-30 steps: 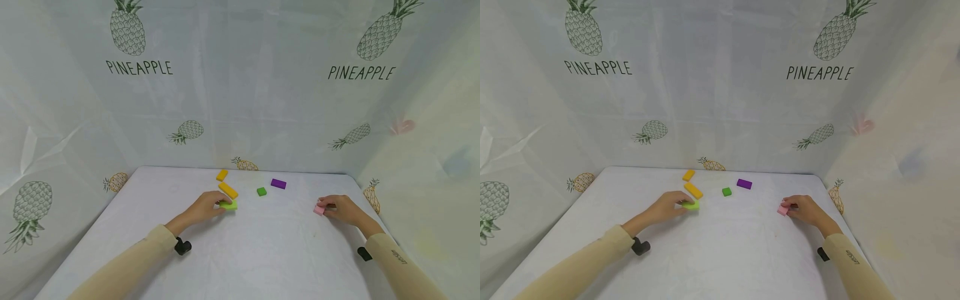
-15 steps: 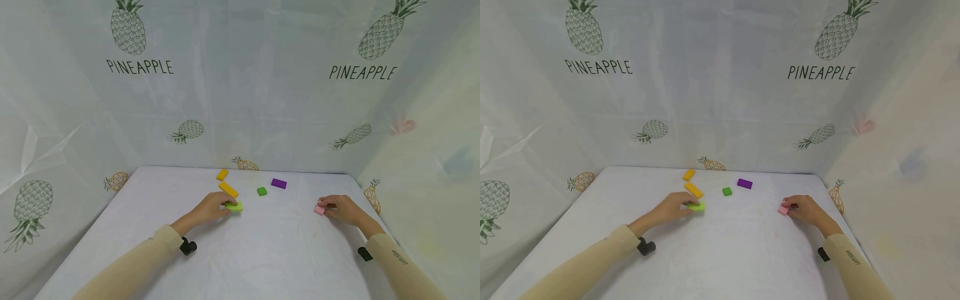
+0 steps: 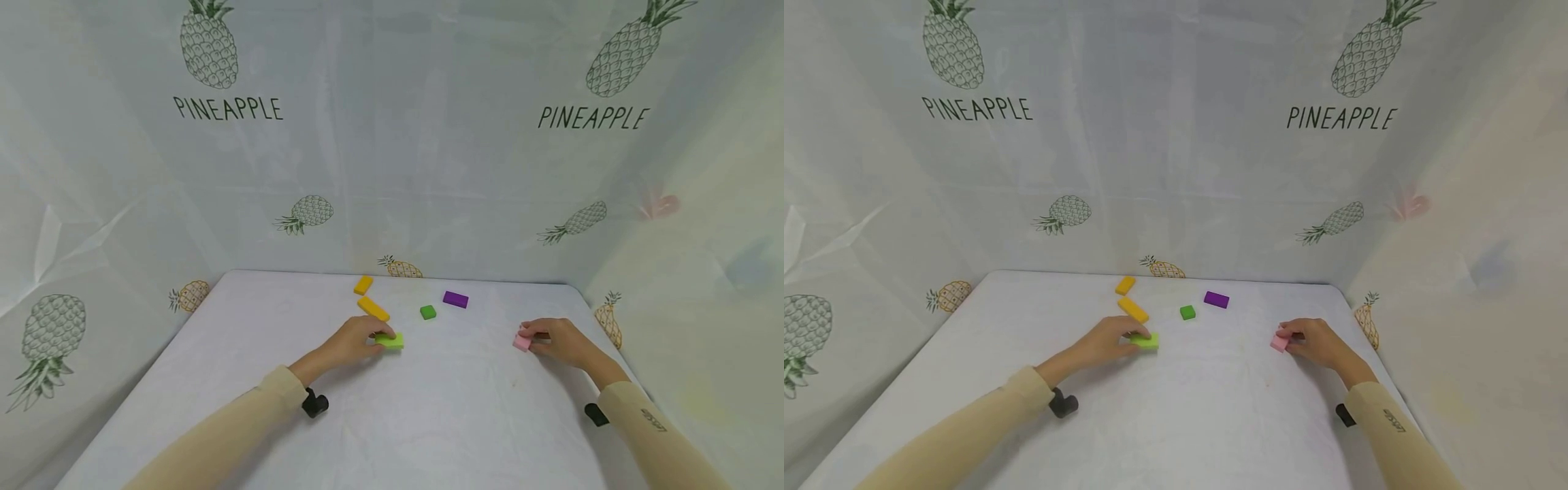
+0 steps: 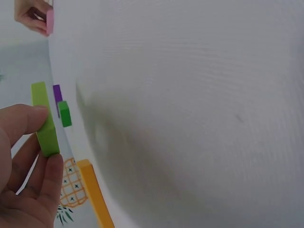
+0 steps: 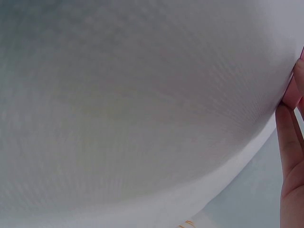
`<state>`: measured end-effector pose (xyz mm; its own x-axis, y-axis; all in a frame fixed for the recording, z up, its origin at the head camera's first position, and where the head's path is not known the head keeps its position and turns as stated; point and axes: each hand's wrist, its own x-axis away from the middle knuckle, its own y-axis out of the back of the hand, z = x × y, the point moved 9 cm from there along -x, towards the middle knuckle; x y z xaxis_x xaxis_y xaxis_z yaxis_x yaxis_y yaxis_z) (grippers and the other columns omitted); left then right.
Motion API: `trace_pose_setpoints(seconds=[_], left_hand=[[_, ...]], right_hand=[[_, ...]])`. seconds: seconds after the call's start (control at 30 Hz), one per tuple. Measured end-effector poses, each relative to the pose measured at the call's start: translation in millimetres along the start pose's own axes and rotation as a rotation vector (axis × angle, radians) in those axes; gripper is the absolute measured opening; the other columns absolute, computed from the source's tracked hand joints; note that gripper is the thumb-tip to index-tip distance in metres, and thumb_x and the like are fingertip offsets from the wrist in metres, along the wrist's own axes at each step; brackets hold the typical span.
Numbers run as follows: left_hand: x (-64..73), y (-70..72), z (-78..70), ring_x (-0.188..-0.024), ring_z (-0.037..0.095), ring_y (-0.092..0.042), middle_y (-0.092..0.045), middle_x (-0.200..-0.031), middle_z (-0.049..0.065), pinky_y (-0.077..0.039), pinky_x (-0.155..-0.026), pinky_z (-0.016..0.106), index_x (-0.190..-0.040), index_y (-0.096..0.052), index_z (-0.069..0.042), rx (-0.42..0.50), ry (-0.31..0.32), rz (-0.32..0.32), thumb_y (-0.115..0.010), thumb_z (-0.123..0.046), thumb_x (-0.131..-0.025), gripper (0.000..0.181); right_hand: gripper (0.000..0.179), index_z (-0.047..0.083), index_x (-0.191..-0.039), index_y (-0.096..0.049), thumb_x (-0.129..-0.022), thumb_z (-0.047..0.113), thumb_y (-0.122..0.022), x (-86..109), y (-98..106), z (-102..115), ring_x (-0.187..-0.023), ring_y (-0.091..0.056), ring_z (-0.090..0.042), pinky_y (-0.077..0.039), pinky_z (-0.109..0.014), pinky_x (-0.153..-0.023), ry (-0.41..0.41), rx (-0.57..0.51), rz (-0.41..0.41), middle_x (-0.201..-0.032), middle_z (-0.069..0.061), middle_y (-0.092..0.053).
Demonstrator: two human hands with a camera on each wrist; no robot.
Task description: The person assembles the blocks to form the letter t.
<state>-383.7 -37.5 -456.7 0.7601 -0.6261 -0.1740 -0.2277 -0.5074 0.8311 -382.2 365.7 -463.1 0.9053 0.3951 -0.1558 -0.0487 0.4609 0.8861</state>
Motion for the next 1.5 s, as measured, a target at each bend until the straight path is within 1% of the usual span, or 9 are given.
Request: trace_pose_setpoints(seconds=[0.07, 0.23, 0.3, 0.63, 0.77, 0.97, 1.2, 1.5], left_hand=[[-1.0, -2.7, 0.4, -0.112, 0.011, -0.066, -0.074, -0.121, -0.006, -0.056, -0.101, 0.035, -0.122, -0.075, -0.019, 0.002, -0.003, 0.004, -0.080, -0.007, -0.095, 0.030], [-3.6, -8.3, -2.3, -0.116, 0.013, -0.067, -0.074, -0.121, -0.007, -0.055, -0.105, 0.038, -0.122, -0.076, -0.018, 0.005, -0.013, 0.021, -0.079, -0.006, -0.095, 0.029], [-4.5, -9.8, -4.7, -0.115, 0.012, -0.066, -0.074, -0.121, -0.007, -0.055, -0.105, 0.038, -0.122, -0.076, -0.017, 0.008, -0.014, 0.029, -0.079, -0.006, -0.096, 0.029], [-8.0, -18.3, -9.6, -0.123, 0.015, -0.066, -0.074, -0.123, -0.007, -0.051, -0.112, 0.040, -0.123, -0.077, -0.018, -0.002, -0.030, 0.049, -0.078, -0.008, -0.096, 0.029], [-9.1, -21.6, -9.2, -0.123, 0.014, -0.065, -0.074, -0.125, -0.007, -0.051, -0.111, 0.039, -0.124, -0.077, -0.018, -0.008, -0.032, 0.054, -0.078, -0.009, -0.097, 0.029], [-11.6, -25.9, -9.2, -0.118, 0.011, -0.066, -0.074, -0.123, -0.009, -0.052, -0.108, 0.036, -0.124, -0.077, -0.019, -0.032, -0.057, 0.053, -0.079, -0.010, -0.097, 0.028], [-13.4, -29.0, -11.2, -0.116, 0.010, -0.064, -0.073, -0.124, -0.008, -0.052, -0.107, 0.035, -0.125, -0.077, -0.019, -0.010, -0.028, 0.080, -0.078, -0.012, -0.098, 0.028], [-14.7, -32.2, -7.7, -0.114, 0.009, -0.063, -0.073, -0.123, -0.009, -0.052, -0.105, 0.034, -0.124, -0.077, -0.020, -0.018, -0.029, 0.080, -0.078, -0.012, -0.097, 0.028]], right_hand=[[0.039, -0.002, -0.126, -0.076, -0.088, 0.001, -0.084, 0.1, -1, 0, -0.117, -0.070, -0.041, -0.060, -0.048, -0.094, -0.004, -0.003, 0.005, -0.134, -0.023, -0.070], [0.039, -0.001, -0.125, -0.076, -0.088, 0.002, -0.085, 0.2, -1, -1, -0.118, -0.070, -0.041, -0.060, -0.049, -0.095, -0.013, -0.010, 0.008, -0.134, -0.022, -0.071], [0.039, -0.001, -0.125, -0.076, -0.088, 0.002, -0.085, 0.1, 0, 0, -0.117, -0.071, -0.041, -0.060, -0.048, -0.094, -0.010, -0.011, 0.008, -0.134, -0.022, -0.071], [0.038, -0.001, -0.125, -0.076, -0.088, 0.001, -0.084, -0.5, -1, -2, -0.117, -0.071, -0.040, -0.061, -0.048, -0.094, -0.004, -0.011, 0.005, -0.134, -0.021, -0.071], [0.039, -0.001, -0.125, -0.076, -0.087, 0.001, -0.085, -0.8, -2, -3, -0.116, -0.071, -0.040, -0.061, -0.048, -0.094, 0.001, -0.004, 0.002, -0.134, -0.021, -0.071], [0.039, -0.002, -0.124, -0.076, -0.086, -0.001, -0.085, -0.6, -1, -2, -0.116, -0.071, -0.041, -0.061, -0.047, -0.093, 0.011, -0.002, -0.006, -0.133, -0.022, -0.071], [0.039, -0.002, -0.125, -0.076, -0.087, 0.000, -0.084, -0.4, -1, 0, -0.117, -0.071, -0.041, -0.061, -0.047, -0.093, 0.009, -0.006, -0.003, -0.134, -0.023, -0.071], [0.038, -0.002, -0.125, -0.076, -0.087, 0.000, -0.084, -0.2, -1, 0, -0.117, -0.071, -0.041, -0.061, -0.048, -0.094, -0.001, -0.004, -0.003, -0.135, -0.022, -0.070]])
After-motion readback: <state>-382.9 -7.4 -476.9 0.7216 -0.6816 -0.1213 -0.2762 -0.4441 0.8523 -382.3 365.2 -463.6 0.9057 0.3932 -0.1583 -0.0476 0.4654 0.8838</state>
